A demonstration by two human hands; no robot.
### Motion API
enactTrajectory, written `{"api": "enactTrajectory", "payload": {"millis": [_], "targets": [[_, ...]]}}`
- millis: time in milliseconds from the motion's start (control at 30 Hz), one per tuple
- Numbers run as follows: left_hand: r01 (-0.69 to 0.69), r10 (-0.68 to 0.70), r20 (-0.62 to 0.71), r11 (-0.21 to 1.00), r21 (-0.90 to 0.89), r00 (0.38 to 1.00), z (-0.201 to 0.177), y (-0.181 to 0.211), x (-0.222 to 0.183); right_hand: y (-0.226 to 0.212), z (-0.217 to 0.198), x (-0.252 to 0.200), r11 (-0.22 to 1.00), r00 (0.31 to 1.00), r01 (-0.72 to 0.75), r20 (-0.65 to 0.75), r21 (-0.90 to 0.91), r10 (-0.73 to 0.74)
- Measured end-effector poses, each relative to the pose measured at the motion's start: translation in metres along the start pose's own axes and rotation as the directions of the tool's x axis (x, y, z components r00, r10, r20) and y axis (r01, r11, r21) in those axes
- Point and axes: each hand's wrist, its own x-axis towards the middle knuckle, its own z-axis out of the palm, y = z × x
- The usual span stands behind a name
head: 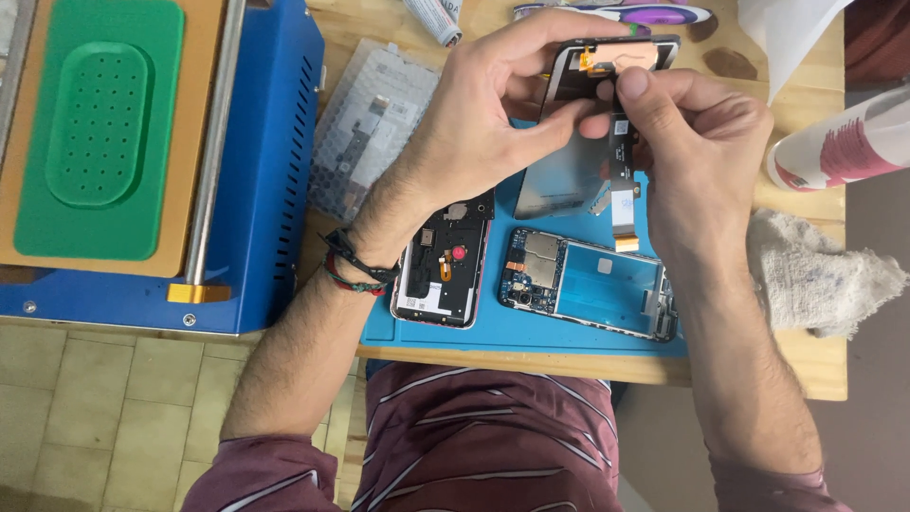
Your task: A person is repairing a mobile phone by unscrewing internal parts and preparing a new screen by removing protective films.
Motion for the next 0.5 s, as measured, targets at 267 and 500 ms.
{"api": "enactTrajectory", "payload": {"millis": [267, 500], "targets": [[0.025, -0.025, -0.002, 1.000, 0.002, 1.000, 0.000, -0.003, 0.000, -0.008, 0.004, -0.006, 0.994, 0.999, -0.027, -0.041, -0.103, 0.023], [-0.023, 0.023, 0.007, 0.999, 0.031, 1.000, -0.002, -0.015, -0.001, 0.007, -0.004, -0.003, 0.997, 1.000, 0.020, 0.009, -0.073, -0.020]]}}
